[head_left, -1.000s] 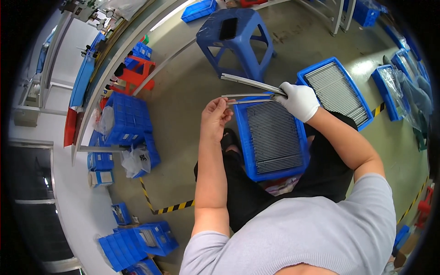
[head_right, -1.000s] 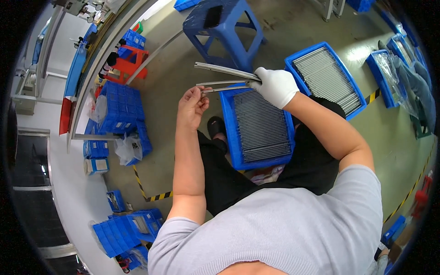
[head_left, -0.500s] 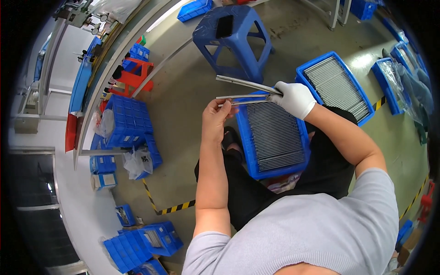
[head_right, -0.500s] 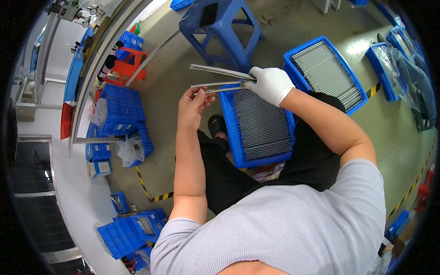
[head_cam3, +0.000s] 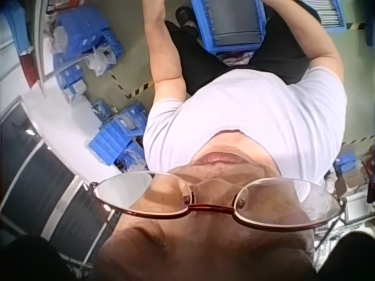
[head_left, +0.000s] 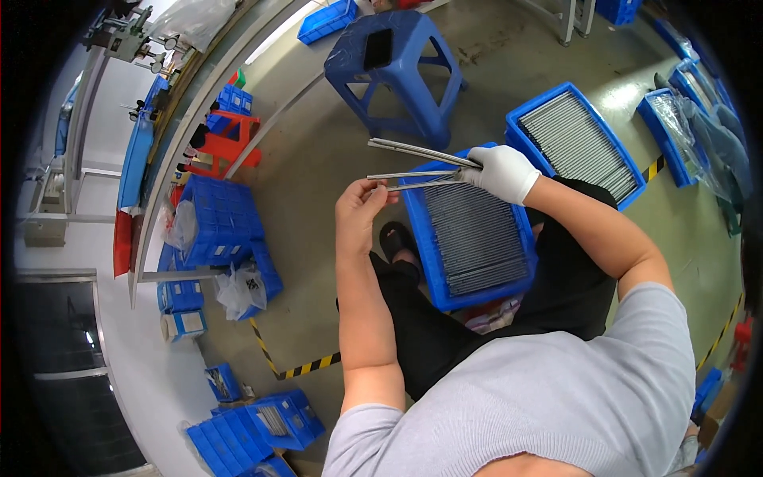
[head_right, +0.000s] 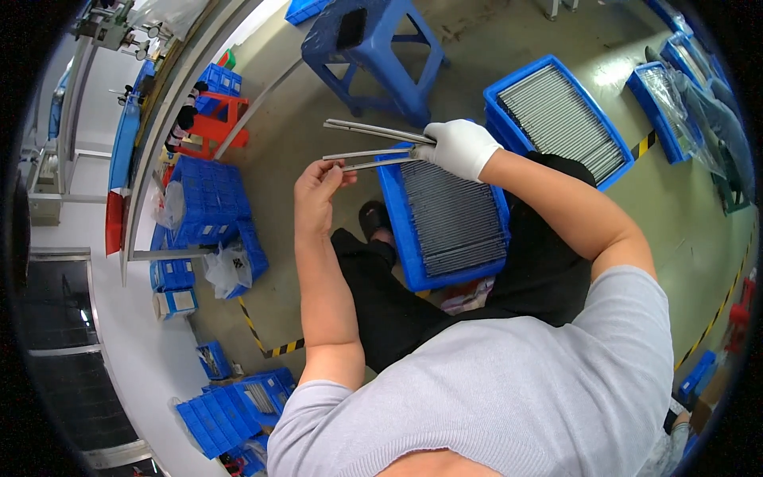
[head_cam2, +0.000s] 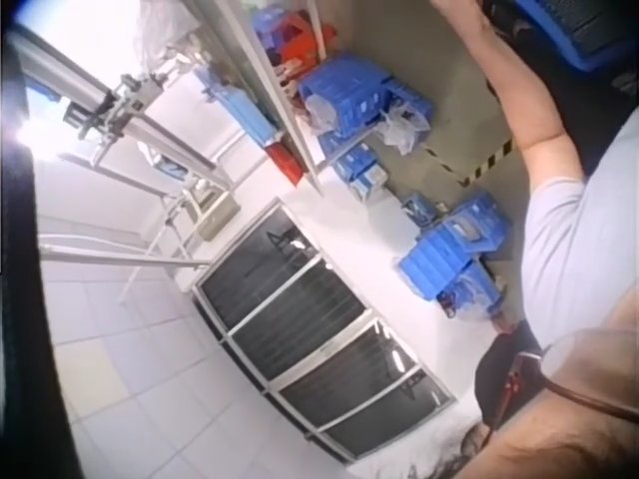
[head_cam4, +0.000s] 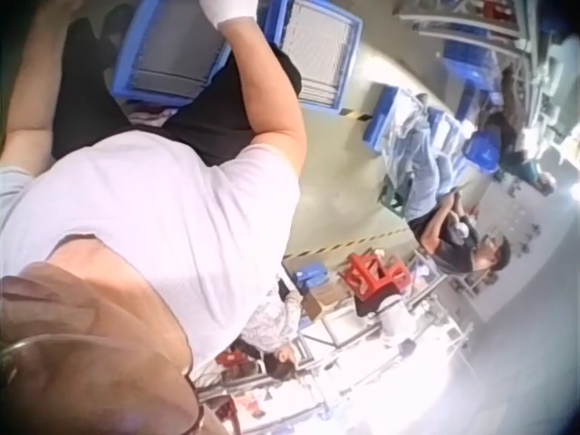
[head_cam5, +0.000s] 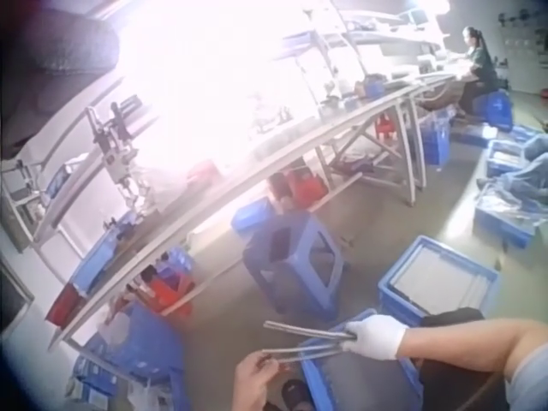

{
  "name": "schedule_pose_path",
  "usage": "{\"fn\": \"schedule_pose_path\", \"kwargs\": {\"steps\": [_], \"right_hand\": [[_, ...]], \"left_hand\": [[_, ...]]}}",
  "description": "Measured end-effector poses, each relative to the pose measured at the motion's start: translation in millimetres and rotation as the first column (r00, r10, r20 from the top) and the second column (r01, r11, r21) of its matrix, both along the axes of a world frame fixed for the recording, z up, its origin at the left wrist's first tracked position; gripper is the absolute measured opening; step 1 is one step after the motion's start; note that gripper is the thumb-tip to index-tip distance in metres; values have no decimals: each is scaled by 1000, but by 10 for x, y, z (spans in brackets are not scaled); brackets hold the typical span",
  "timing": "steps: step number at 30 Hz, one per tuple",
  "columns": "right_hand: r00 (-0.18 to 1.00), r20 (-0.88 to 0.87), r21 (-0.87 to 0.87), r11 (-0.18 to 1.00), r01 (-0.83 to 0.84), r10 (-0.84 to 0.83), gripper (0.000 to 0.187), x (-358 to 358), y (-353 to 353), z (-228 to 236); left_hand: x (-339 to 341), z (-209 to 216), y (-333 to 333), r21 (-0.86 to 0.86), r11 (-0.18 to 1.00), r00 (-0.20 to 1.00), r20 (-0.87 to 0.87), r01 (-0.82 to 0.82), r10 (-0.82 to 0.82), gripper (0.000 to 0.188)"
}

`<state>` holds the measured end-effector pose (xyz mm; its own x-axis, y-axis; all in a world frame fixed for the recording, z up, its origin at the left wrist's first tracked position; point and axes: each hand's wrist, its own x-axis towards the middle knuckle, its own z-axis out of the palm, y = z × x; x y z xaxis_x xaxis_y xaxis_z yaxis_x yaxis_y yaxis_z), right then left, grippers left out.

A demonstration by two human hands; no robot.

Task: Inspecting and sorting thin metal tubes and small circular metal components into blue bins in a manufacturing setting.

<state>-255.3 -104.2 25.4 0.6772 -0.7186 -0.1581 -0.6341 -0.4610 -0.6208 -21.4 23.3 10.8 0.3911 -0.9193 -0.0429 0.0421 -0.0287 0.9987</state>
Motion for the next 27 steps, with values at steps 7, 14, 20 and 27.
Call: {"fn": "schedule_pose_path", "kwargs": {"steps": [7,14,20,27], "right_hand": [[998,-20,-149,988,49,-52,34,-52,-10,64],[1000,6,-222,975,18,-17,34,-23,51,-21],[1000,-15,-346,938,-7,2,33,-55,78,27],[1000,13,-216,976,-22,25,35,-39,100,-5]], "left_hand": [[304,-83,52,1,982,982,-3,-187,187,23],[122,-101,-58,-30,998,995,-75,-61,59,26],[107,-91,-55,-44,998,995,-93,-41,37,21],[6,-67,-77,-94,989,984,-126,114,-126,26]]}}
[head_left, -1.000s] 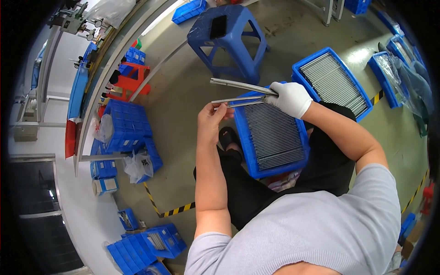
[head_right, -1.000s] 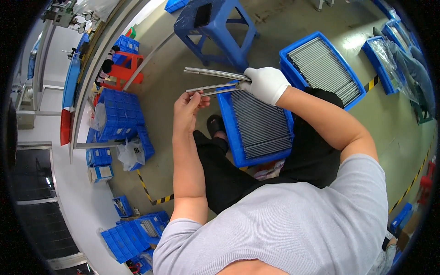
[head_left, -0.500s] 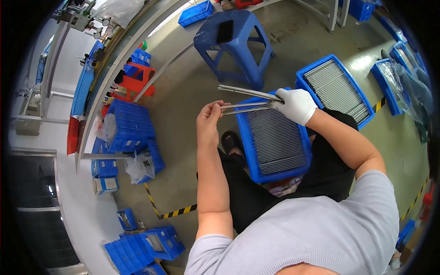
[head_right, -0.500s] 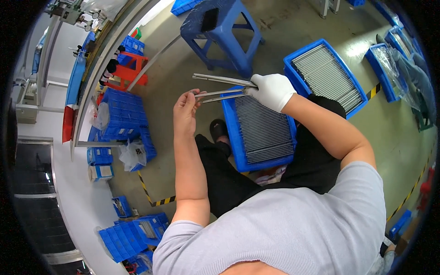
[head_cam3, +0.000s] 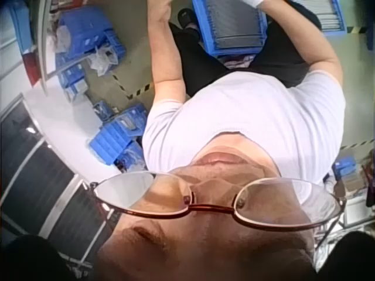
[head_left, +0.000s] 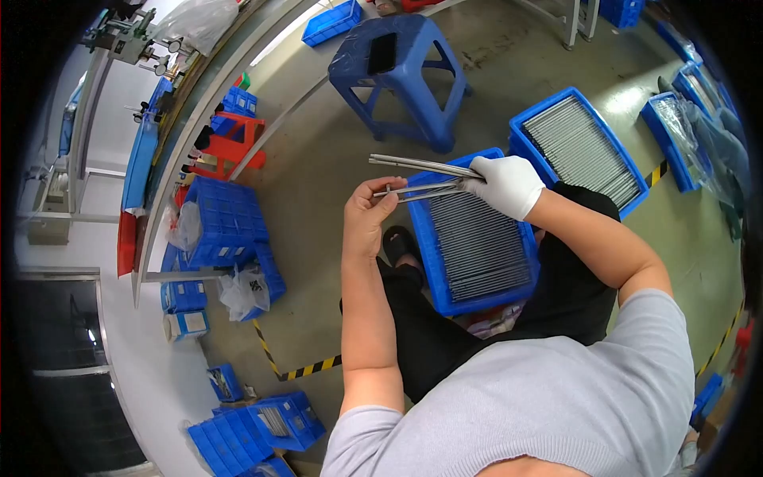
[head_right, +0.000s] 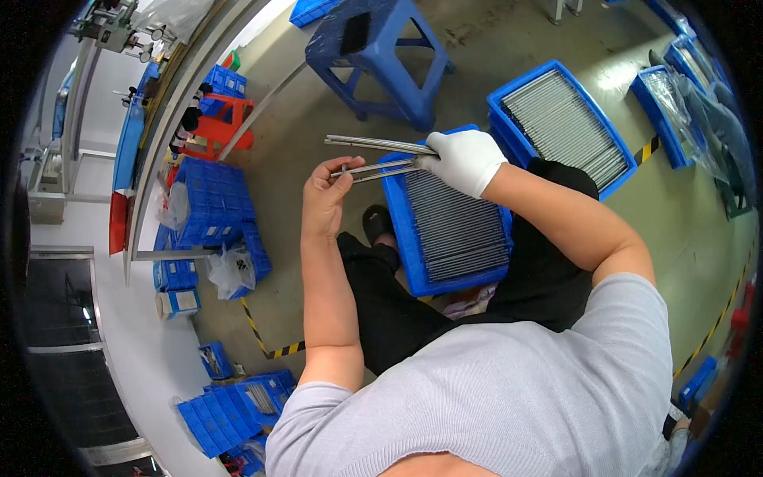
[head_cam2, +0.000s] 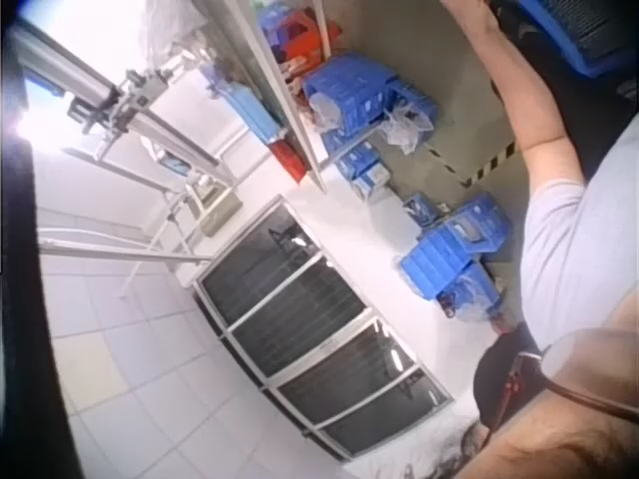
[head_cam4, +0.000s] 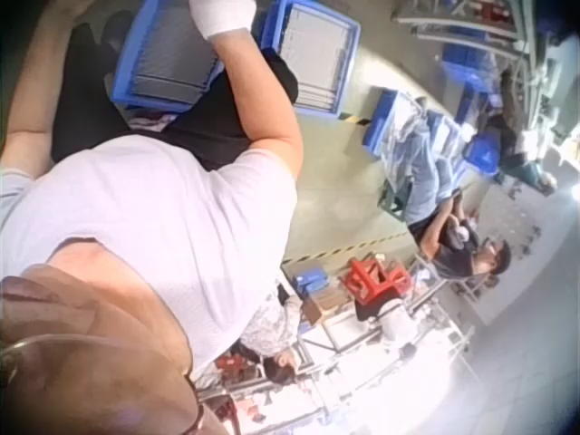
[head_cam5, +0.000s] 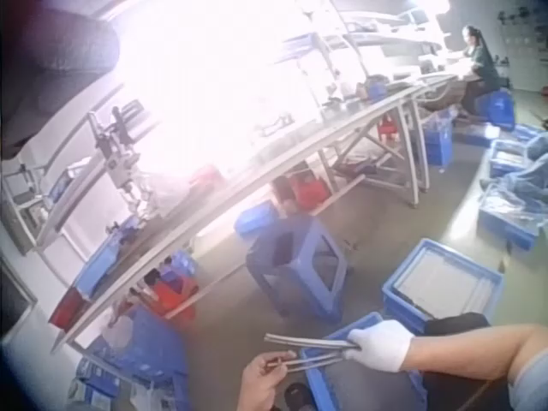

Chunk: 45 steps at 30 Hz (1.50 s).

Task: Inspecting and sorting thin metal tubes and small circular metal components into blue bins in a manufacturing setting.

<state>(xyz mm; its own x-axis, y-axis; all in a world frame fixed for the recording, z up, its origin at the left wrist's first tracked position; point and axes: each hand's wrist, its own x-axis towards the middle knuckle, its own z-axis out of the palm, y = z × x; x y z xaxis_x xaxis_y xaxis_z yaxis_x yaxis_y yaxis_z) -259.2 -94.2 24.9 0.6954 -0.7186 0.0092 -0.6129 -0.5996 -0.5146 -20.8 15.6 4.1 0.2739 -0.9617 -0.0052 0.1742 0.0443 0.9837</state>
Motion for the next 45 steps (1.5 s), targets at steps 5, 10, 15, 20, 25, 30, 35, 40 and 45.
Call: {"fn": "schedule_pose_path", "kwargs": {"steps": [5,10,15,20,25,30,35,40,45], "right_hand": [[1000,-4,-7,1000,4,-4,34,20,5,49],[998,67,48,999,-3,0,33,11,-9,11],[1000,-12,34,999,12,-11,36,71,52,138],[998,52,209,978,9,-20,35,62,40,55],[999,24,65,998,20,-22,35,78,29,129],[988,143,309,951,17,-64,39,25,-83,16],[964,264,563,817,-121,-39,33,17,-58,-15],[981,180,712,697,-84,-66,22,47,-14,118],[993,111,789,611,-62,-43,23,48,-19,151]], "left_hand": [[3,-7,10,22,999,998,58,-40,39,24],[-18,28,21,-25,995,991,87,-97,99,21],[-20,-6,62,41,980,975,113,-197,191,19],[0,122,105,-30,988,967,201,-153,155,18],[165,129,167,-28,958,932,227,-284,283,19],[436,102,236,-73,874,869,100,-480,485,21],[252,95,148,-23,936,936,-34,-351,350,21],[199,123,124,51,957,952,-99,-285,288,25],[127,125,105,109,971,961,-153,-214,230,25]]}}
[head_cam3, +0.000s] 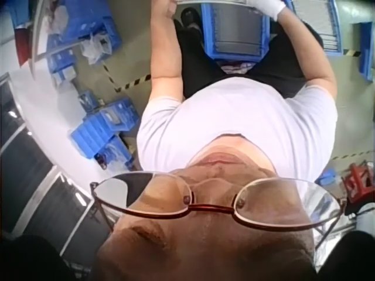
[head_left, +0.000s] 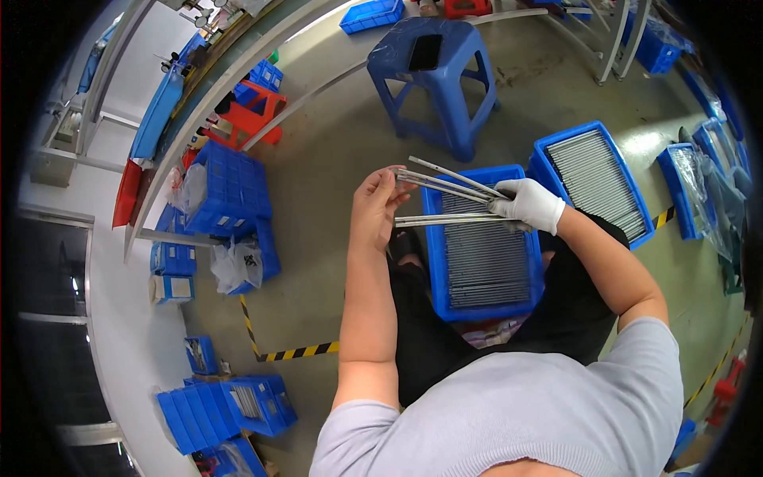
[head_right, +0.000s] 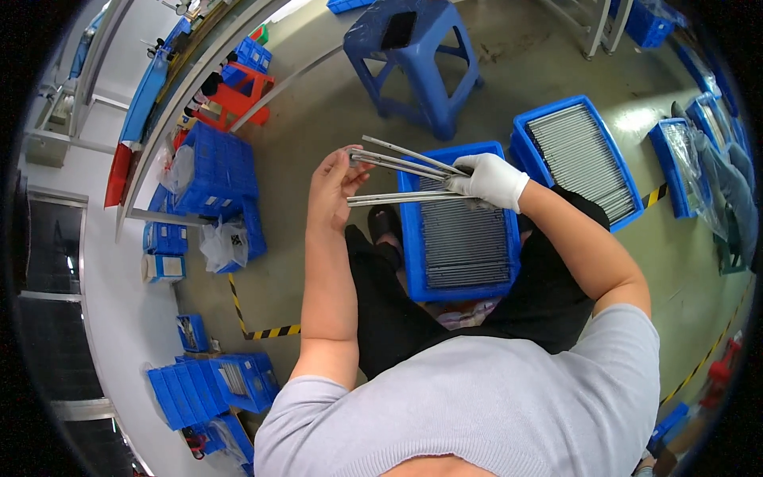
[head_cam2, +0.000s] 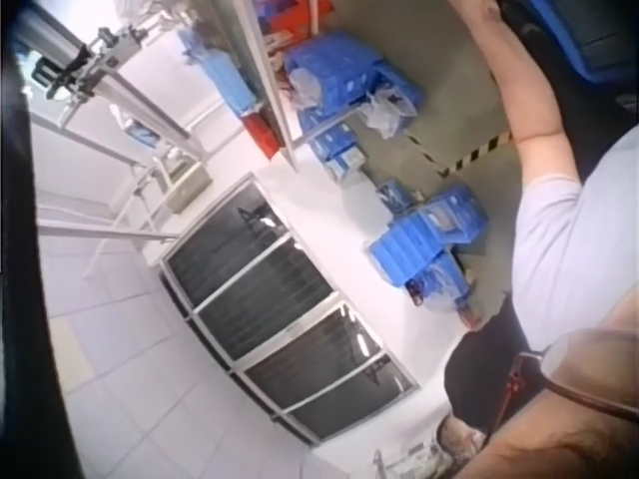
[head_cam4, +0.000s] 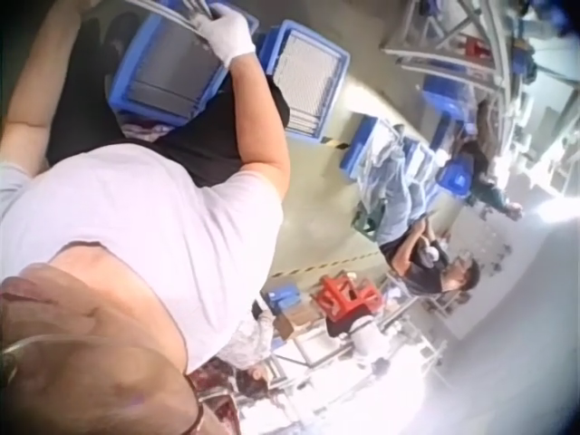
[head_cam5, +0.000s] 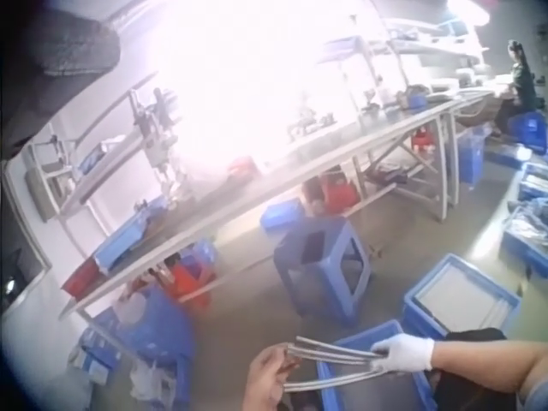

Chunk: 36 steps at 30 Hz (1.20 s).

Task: Inspecting and sorting thin metal tubes and small circular metal components into blue bins in a manufacturing setting.

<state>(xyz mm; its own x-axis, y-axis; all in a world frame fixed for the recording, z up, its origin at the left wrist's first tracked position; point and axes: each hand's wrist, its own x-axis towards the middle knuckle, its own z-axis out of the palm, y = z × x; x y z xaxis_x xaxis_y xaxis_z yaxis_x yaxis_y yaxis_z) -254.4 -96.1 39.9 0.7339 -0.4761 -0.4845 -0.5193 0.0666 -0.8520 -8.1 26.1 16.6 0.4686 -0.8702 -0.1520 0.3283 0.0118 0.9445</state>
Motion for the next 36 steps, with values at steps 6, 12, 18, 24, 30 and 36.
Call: {"fn": "schedule_pose_path", "kwargs": {"steps": [6,12,18,24,30,36], "right_hand": [[1000,9,66,997,29,-29,25,10,25,-12],[1000,-2,6,1000,2,-2,28,-8,1,-58],[999,-37,-736,675,-44,25,31,-89,27,-230],[991,-130,-790,602,-117,21,33,-92,22,-142],[997,-67,-777,624,-81,45,30,-129,18,-198],[996,-79,-875,476,-88,39,26,-111,55,-205]], "left_hand": [[63,-77,13,-45,994,995,-18,100,-101,29],[61,-87,24,-76,991,992,-52,107,-111,27],[122,-122,71,42,985,986,-14,169,-168,20],[94,-111,72,107,975,979,46,194,-200,23],[67,-82,88,-38,972,963,151,232,-224,24],[10,-78,106,196,958,948,197,211,-249,27]]}}
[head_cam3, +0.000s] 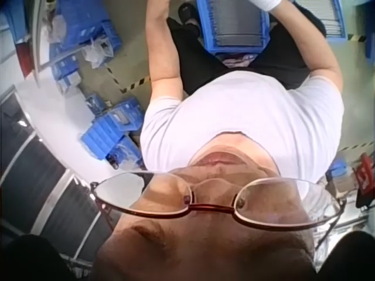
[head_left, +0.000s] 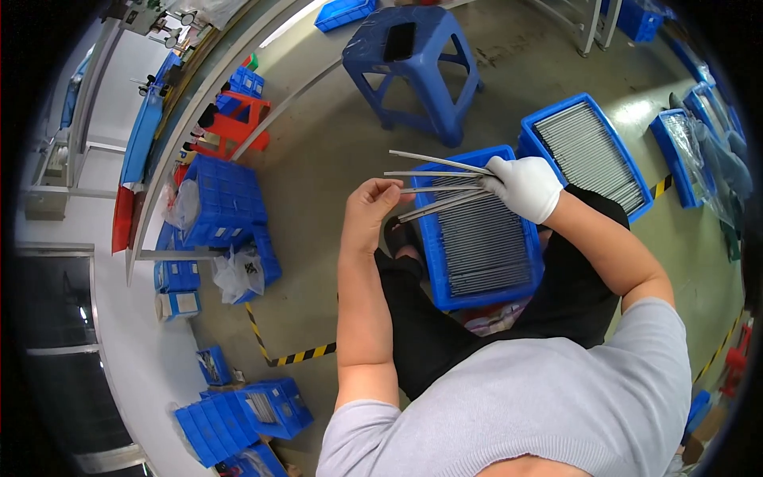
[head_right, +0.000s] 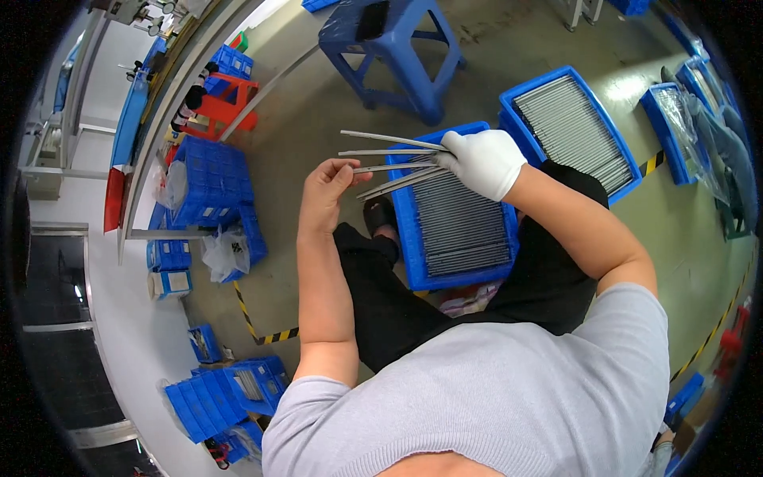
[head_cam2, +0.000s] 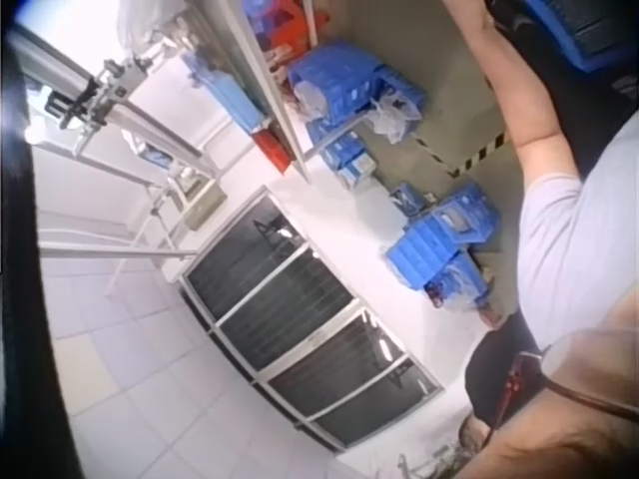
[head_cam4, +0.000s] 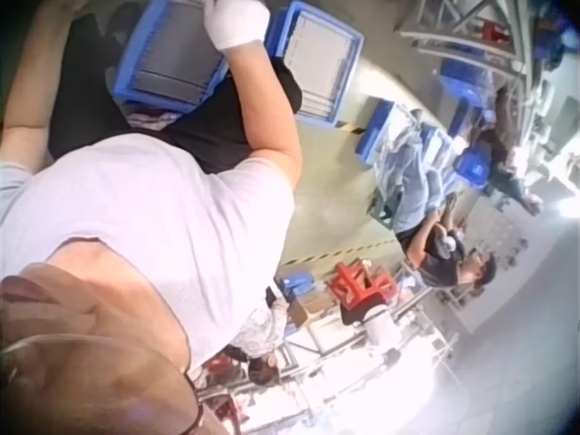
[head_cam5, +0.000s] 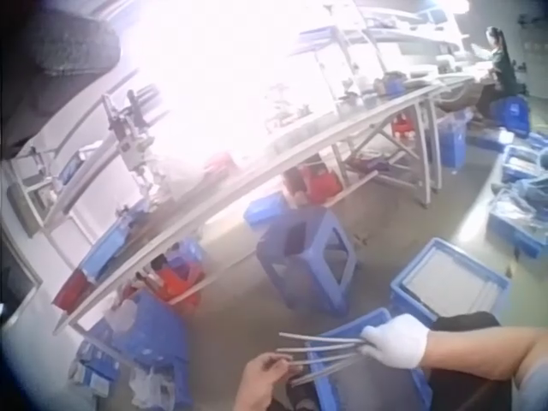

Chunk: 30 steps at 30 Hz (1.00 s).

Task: Inspecting and sorting thin metal tubes and small circular metal components into blue bins in a manufacturing setting.

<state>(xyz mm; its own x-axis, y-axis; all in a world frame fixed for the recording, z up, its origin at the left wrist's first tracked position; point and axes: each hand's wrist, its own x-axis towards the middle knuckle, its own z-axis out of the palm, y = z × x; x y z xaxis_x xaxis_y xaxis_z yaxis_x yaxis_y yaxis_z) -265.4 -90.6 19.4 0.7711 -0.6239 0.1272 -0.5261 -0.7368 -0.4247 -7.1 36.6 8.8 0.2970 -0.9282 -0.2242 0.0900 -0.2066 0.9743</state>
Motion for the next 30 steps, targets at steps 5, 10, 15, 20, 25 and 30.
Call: {"fn": "schedule_pose_path", "kwargs": {"steps": [5,10,15,20,25,30], "right_hand": [[1000,8,41,999,-7,7,25,13,12,-8],[1000,-12,76,997,-5,6,24,39,8,7],[999,-43,29,999,-32,34,26,47,-6,57],[998,-49,190,982,-17,27,28,48,4,67],[997,-75,118,993,3,6,27,23,-19,131],[991,-136,157,988,4,18,28,-9,-50,71]], "left_hand": [[-68,-101,-39,-150,988,998,-55,34,-43,24],[-89,-60,-42,-134,990,998,-48,41,-48,27],[-107,-22,-24,-80,997,1000,16,-11,12,23],[-106,34,-6,-98,994,994,103,54,-43,21],[13,63,33,-51,995,987,128,-88,93,22],[282,20,66,-81,961,948,159,-265,275,26]]}}
